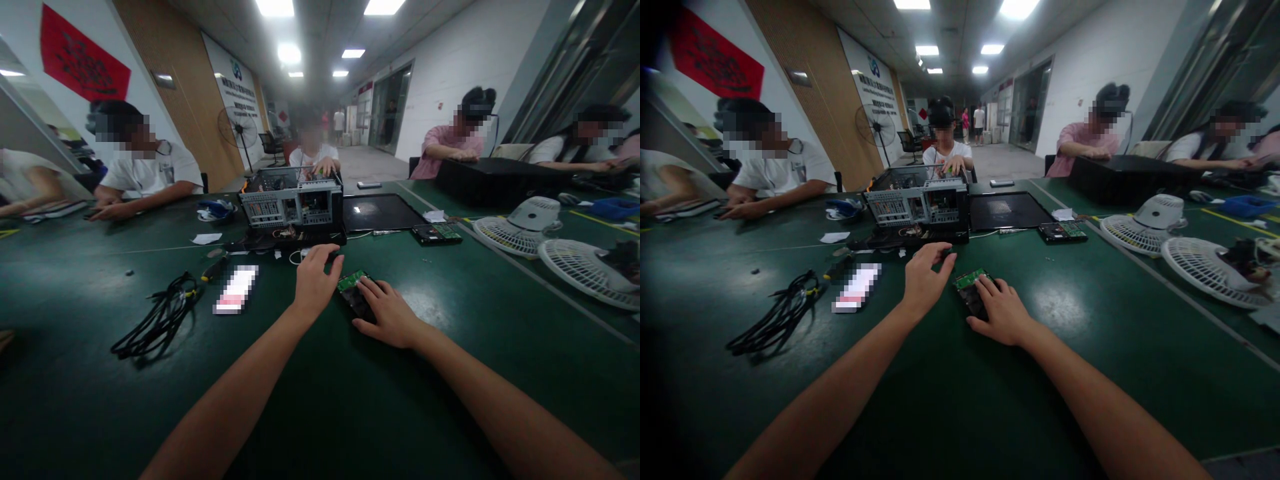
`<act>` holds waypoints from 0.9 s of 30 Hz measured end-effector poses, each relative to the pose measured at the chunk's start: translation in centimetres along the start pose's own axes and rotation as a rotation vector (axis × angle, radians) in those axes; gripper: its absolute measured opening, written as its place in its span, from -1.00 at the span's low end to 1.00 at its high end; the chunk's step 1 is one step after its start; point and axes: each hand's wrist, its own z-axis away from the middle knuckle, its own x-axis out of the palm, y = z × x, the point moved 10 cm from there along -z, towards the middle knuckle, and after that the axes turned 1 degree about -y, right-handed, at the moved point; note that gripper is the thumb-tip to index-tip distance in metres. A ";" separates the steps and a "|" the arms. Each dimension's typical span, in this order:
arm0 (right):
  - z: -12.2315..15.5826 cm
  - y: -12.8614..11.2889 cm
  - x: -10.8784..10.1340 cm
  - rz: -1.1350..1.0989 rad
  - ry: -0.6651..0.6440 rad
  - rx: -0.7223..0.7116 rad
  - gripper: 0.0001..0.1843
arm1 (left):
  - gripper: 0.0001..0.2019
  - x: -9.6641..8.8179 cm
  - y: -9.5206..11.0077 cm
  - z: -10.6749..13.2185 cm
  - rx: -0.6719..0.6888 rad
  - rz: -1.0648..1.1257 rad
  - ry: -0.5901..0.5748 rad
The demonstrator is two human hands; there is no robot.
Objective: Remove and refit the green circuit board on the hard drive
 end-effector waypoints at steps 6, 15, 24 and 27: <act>0.1 0.1 0.0 0.001 0.017 -0.008 -0.04 | -0.83 -0.1 0.1 -0.1 -0.011 0.019 0.003; 0.0 0.0 0.0 0.002 -0.005 0.002 -0.04 | -0.86 -0.2 0.6 -0.1 0.008 0.016 -0.013; -0.1 0.1 0.1 -0.002 0.002 0.001 -0.03 | -0.79 -0.3 0.6 -0.2 0.056 -0.030 -0.002; -0.1 0.1 0.2 -0.001 -0.001 0.001 -0.03 | -0.75 0.1 0.9 -0.3 0.082 -0.013 -0.035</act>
